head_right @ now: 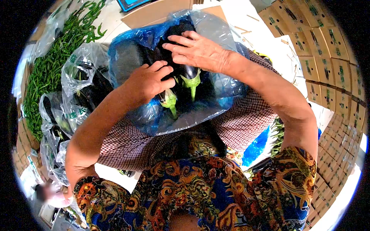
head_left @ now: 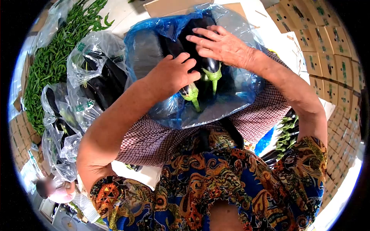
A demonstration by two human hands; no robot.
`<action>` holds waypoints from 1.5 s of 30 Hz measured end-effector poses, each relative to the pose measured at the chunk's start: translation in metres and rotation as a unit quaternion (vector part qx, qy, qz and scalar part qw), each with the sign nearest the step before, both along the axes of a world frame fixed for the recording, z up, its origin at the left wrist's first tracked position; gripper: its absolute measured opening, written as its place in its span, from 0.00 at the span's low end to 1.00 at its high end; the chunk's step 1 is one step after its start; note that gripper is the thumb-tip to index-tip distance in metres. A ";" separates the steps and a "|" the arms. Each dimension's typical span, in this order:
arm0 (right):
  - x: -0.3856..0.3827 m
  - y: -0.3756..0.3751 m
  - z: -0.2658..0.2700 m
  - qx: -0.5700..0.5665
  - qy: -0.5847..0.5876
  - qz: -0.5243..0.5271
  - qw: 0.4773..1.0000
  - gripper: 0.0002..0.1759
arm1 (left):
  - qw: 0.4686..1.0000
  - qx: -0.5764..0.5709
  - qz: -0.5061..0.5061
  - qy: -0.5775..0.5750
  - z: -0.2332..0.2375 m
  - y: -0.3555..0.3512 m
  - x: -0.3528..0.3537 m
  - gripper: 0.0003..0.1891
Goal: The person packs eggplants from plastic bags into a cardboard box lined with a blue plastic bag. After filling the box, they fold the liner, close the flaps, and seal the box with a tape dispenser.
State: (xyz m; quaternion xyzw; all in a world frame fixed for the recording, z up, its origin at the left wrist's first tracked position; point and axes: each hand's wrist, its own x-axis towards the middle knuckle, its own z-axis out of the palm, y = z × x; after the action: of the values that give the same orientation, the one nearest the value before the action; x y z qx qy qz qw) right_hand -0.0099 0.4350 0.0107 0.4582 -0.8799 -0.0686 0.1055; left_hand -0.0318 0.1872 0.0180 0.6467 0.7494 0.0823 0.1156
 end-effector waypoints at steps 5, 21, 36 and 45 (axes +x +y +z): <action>-0.025 0.023 0.049 -0.172 -0.054 -0.081 0.980 0.26 | 0.999 -0.025 -0.008 -0.031 0.006 0.000 -0.004 0.14; 0.001 -0.008 0.074 -0.279 -0.569 -0.407 0.658 0.49 | 0.999 -0.004 -0.020 -0.046 -0.003 0.000 -0.008 0.23; 0.013 0.004 0.091 -0.106 -0.637 -0.487 0.588 0.62 | 0.997 -0.021 -0.015 -0.077 0.001 0.004 -0.009 0.21; -0.024 -0.023 0.034 -0.155 -0.485 -0.473 0.719 0.47 | 0.997 -0.045 -0.016 -0.068 0.006 0.006 -0.009 0.23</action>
State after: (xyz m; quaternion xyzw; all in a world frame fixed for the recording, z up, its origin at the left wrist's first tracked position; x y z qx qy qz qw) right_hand -0.0341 0.4124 0.0451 -0.0698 -0.9111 0.2597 -0.3124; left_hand -0.0405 0.1928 0.0236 0.6455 0.7325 0.0904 0.1967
